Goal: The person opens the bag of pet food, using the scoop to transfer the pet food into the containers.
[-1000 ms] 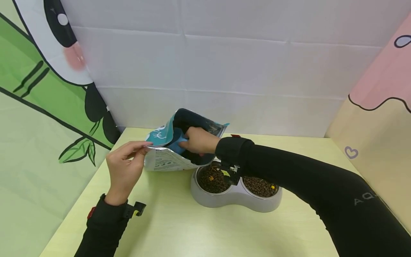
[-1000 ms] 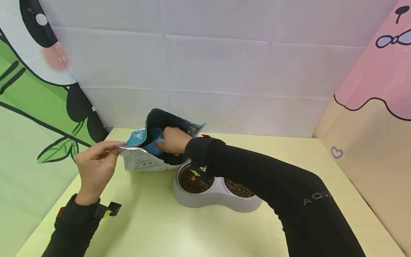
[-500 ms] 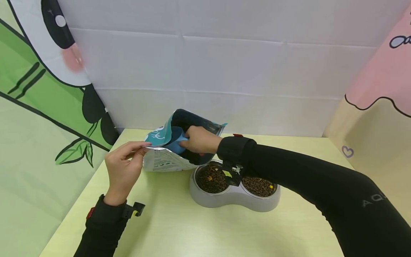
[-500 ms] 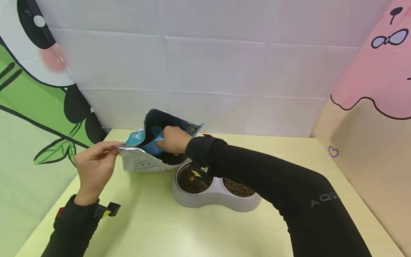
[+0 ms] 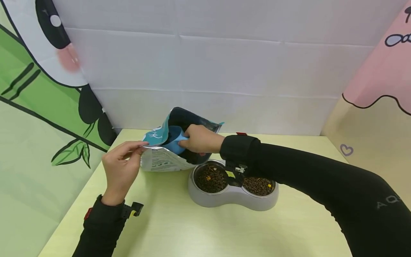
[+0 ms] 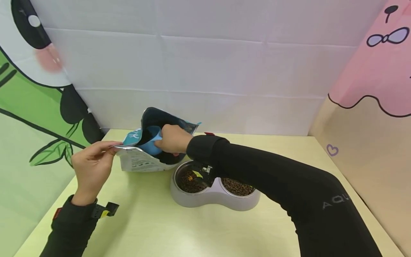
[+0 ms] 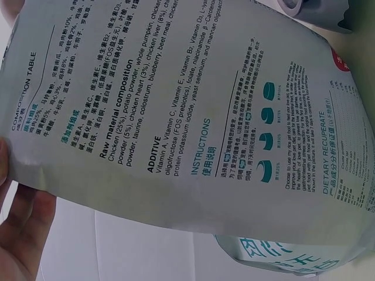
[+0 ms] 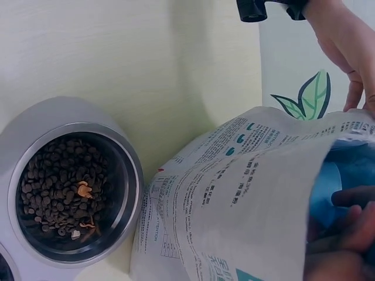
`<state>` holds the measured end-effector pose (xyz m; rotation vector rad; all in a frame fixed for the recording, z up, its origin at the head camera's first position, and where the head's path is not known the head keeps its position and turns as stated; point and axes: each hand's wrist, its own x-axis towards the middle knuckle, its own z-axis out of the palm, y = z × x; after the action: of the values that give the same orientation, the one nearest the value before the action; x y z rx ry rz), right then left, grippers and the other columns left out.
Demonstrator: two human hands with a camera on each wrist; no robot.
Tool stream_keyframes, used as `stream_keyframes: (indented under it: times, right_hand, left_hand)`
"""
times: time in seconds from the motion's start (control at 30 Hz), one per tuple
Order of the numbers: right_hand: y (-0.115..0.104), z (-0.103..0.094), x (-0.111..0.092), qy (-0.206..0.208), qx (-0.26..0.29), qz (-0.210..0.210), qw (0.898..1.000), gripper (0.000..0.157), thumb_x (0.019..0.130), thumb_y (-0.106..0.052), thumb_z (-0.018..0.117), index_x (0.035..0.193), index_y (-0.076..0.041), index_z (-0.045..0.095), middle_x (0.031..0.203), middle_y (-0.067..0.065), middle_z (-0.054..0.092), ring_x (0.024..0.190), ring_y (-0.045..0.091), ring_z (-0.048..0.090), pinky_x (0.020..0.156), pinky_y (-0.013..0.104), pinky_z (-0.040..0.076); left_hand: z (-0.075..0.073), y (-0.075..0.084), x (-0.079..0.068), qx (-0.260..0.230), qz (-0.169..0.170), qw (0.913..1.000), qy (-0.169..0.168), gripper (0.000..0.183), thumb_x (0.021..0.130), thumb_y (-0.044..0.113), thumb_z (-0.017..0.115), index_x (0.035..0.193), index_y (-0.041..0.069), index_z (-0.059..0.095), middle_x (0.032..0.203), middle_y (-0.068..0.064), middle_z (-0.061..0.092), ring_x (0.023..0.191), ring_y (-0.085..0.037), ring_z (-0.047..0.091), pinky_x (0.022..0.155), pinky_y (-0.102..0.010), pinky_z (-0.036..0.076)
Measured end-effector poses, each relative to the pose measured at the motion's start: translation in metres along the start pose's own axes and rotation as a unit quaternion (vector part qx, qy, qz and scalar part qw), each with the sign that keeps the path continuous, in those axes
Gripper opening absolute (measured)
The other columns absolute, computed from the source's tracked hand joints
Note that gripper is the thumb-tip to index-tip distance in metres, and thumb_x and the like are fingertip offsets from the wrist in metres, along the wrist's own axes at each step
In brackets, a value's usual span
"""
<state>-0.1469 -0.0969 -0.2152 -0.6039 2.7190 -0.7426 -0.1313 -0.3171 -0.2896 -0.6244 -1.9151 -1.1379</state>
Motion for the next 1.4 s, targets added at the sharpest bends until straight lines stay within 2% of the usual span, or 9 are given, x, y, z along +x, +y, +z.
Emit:
stream_keyframes:
  times: [0.23, 0.5, 0.63, 1.0, 1.2, 1.4]
  right_hand:
    - [-0.001, -0.005, -0.005, -0.005, 0.018, 0.007, 1.000, 0.036, 0.093, -0.028, 0.049, 0.063, -0.012, 0.039, 0.054, 0.002, 0.037, 0.046, 0.015, 0.042, 0.048, 0.025, 0.035]
    - [0.001, -0.013, -0.014, -0.011, 0.052, -0.005, 0.999, 0.035, 0.093, -0.026, 0.051, 0.063, -0.011, 0.040, 0.057, 0.003, 0.039, 0.044, 0.017, 0.038, 0.047, 0.027, 0.034]
    - [0.005, -0.016, -0.018, -0.011, 0.055, -0.007, 0.998, 0.031, 0.092, -0.026, 0.052, 0.067, -0.008, 0.046, 0.060, 0.004, 0.039, 0.043, 0.017, 0.038, 0.045, 0.027, 0.033]
    - [0.011, -0.019, -0.025, -0.012, 0.065, -0.008, 0.998, 0.029, 0.093, -0.027, 0.051, 0.070, -0.010, 0.047, 0.062, 0.002, 0.035, 0.044, 0.017, 0.039, 0.044, 0.026, 0.034]
    - [0.016, -0.022, -0.031, -0.016, 0.079, -0.006, 0.997, 0.027, 0.092, -0.027, 0.051, 0.072, -0.010, 0.049, 0.060, 0.002, 0.034, 0.044, 0.017, 0.035, 0.044, 0.027, 0.033]
    - [0.021, -0.023, -0.035, -0.017, 0.080, -0.015, 0.997, 0.025, 0.093, -0.028, 0.051, 0.078, -0.008, 0.054, 0.056, 0.002, 0.031, 0.043, 0.017, 0.033, 0.043, 0.026, 0.032]
  left_hand:
    - [-0.001, -0.001, 0.001, -0.002, -0.003, 1.0000, 0.004, 0.020, 0.075, -0.009, 0.064, 0.089, 0.005, 0.068, 0.084, -0.009, 0.067, 0.075, -0.015, 0.060, 0.069, -0.013, 0.046]
    - [-0.003, -0.003, 0.002, -0.002, 0.004, 0.9999, 0.010, 0.021, 0.073, -0.011, 0.065, 0.087, 0.004, 0.068, 0.083, -0.010, 0.066, 0.075, -0.009, 0.059, 0.069, -0.012, 0.045]
    - [-0.003, -0.004, 0.003, -0.003, 0.003, 0.9999, 0.011, 0.020, 0.074, -0.010, 0.064, 0.088, 0.004, 0.068, 0.084, -0.011, 0.066, 0.075, -0.009, 0.059, 0.069, -0.012, 0.045]
    - [-0.003, -0.004, 0.004, -0.005, -0.006, 0.9999, 0.008, 0.019, 0.074, -0.010, 0.064, 0.088, 0.003, 0.068, 0.084, -0.011, 0.066, 0.075, -0.010, 0.059, 0.069, -0.013, 0.046]
    - [-0.001, -0.003, 0.005, -0.004, -0.008, 0.9999, 0.007, 0.019, 0.074, -0.010, 0.064, 0.087, 0.003, 0.068, 0.083, -0.011, 0.066, 0.075, -0.007, 0.058, 0.069, -0.012, 0.045]
    - [-0.001, -0.002, 0.006, -0.004, -0.011, 0.9999, 0.003, 0.018, 0.075, -0.008, 0.064, 0.088, 0.003, 0.068, 0.084, -0.011, 0.066, 0.075, -0.011, 0.059, 0.069, -0.013, 0.045]
